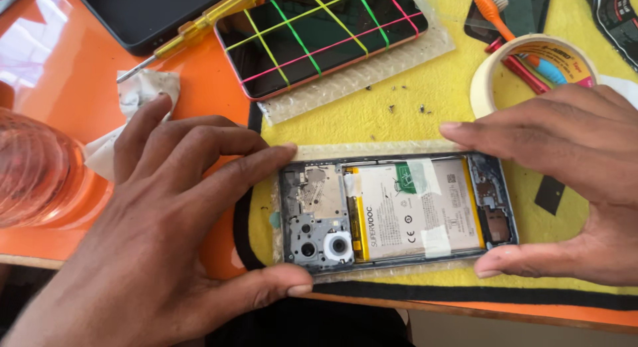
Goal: The person applies pieces of tape to the internal components of a mobile phone, fits a frame onto the device, and uses a screwdriver to secure a part.
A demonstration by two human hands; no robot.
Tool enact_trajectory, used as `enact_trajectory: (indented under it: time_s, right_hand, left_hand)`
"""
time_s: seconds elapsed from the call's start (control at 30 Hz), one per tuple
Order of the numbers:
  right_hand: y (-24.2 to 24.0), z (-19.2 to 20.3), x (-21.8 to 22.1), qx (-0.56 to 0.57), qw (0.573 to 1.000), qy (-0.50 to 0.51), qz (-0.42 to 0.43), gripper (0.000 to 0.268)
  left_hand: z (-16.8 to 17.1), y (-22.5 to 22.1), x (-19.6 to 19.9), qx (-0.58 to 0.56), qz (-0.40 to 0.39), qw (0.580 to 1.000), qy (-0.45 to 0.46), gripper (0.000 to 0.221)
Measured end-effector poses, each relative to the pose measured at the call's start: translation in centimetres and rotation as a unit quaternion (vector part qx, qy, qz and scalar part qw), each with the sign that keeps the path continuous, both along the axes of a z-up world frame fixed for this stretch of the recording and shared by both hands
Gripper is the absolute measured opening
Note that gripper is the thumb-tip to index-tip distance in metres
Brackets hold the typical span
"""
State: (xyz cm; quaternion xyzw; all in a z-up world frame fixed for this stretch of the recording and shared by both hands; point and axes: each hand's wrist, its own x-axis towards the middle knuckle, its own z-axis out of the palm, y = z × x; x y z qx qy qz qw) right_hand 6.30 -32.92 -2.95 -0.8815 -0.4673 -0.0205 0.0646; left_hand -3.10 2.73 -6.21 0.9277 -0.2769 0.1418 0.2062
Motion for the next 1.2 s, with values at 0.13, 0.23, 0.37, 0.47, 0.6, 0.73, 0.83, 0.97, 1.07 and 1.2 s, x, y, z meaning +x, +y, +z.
enact_trajectory:
  time_s: [0.13, 0.23, 0.37, 0.47, 0.6, 0.73, 0.83, 0.97, 1.07, 1.2]
  right_hand:
    - [-0.2, 0.0, -0.3, -0.019, 1.0, -0.007, -0.02, 0.109]
    - [-1.2, -1.1, 0.0, -0.001, 1.0, -0.014, -0.009, 0.108]
    - [-2.3, -3.5, 0.5, -0.014, 1.0, 0.008, 0.0, 0.122]
    - [-1.2, -3.9, -0.9, 0.007, 0.999, -0.024, 0.024, 0.105]
    - [3.9, -2.1, -3.1, 0.076, 0.981, -0.003, 0.177, 0.064]
    - [9.1, -0.8, -5.8, 0.085, 0.972, -0.066, 0.209, 0.044]
    - [11.0, -0.3, -5.9, 0.085, 0.971, -0.077, 0.21, 0.038]
    - [11.9, -0.4, -5.1, 0.08, 0.95, -0.132, 0.272, 0.037]
    - [11.9, -0.6, -4.8, 0.074, 0.945, -0.122, 0.295, 0.037]
    - [12.1, -0.9, -3.7, 0.076, 0.954, -0.057, 0.284, 0.04]
  left_hand:
    - [0.1, -0.1, 0.1, 0.013, -0.004, 1.0, -0.027, 0.089]
    - [0.5, 0.2, 0.0, -0.001, -0.018, 1.0, 0.013, 0.087]
    - [1.1, 1.0, -0.3, -0.021, -0.024, 0.999, 0.016, 0.087]
    - [1.2, 1.7, -0.6, -0.037, -0.037, 0.998, 0.041, 0.085]
    - [1.3, 2.5, -0.6, -0.09, -0.079, 0.993, 0.023, 0.079]
    - [1.4, 3.4, -1.5, -0.165, -0.149, 0.974, 0.05, 0.029]
    - [0.5, 3.3, -2.4, -0.121, -0.163, 0.973, -0.108, 0.022]
    - [-0.3, 3.9, -2.8, -0.105, -0.17, 0.967, -0.157, 0.024]
    - [-0.7, 4.0, -2.9, -0.083, -0.166, 0.965, -0.183, 0.022]
    - [-0.7, 3.9, -2.5, -0.077, -0.155, 0.968, -0.183, 0.02]
